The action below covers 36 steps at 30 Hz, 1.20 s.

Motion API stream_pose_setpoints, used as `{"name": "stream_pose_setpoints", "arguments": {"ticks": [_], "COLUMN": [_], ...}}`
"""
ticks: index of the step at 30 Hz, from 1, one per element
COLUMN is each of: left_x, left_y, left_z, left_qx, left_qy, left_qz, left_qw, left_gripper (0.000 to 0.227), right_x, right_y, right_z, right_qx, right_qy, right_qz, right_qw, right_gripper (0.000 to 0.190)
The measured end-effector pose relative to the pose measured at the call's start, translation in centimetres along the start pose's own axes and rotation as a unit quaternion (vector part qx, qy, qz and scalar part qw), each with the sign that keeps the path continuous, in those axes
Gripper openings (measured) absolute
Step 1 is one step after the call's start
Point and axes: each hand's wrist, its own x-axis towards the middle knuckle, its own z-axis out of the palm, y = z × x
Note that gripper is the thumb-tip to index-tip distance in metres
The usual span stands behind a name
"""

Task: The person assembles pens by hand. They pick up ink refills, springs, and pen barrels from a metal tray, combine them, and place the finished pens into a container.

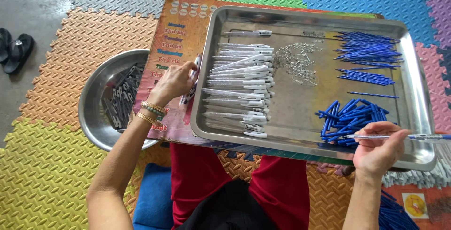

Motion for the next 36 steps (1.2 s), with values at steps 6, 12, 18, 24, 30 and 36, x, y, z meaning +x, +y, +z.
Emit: {"name": "stream_pose_setpoints", "arguments": {"ticks": [6, 12, 18, 24, 30, 36], "left_x": [-1.8, -8.4, -10.6, -9.5, -8.5, -9.0], "left_y": [0.7, 4.7, 12.2, 17.6, 17.1, 18.0], "left_z": [-3.3, -9.0, -6.1, 0.3, 4.5, 6.0], "left_qx": [0.005, -0.282, -0.472, -0.539, -0.600, -0.616], "left_qy": [-0.024, -0.015, -0.167, -0.352, -0.383, -0.415], "left_qz": [-0.061, -0.033, 0.143, 0.208, 0.140, 0.114], "left_qw": [0.998, 0.959, 0.854, 0.736, 0.688, 0.660], "left_gripper": [0.030, 0.033, 0.034, 0.036, 0.035, 0.050], "right_x": [0.1, -0.3, -3.7, -8.2, -8.3, -7.8], "right_y": [0.1, -0.1, 1.2, -3.7, -3.3, -4.1], "right_z": [-0.2, 0.2, 3.1, 10.0, 9.0, 8.9], "right_qx": [-0.001, -0.013, -0.002, -0.020, 0.024, -0.013], "right_qy": [-0.019, -0.018, -0.096, -0.280, -0.343, -0.350], "right_qz": [0.000, -0.006, -0.054, -0.032, -0.047, -0.072], "right_qw": [1.000, 1.000, 0.994, 0.959, 0.938, 0.934], "right_gripper": [0.062, 0.057, 0.043, 0.045, 0.023, 0.025]}}
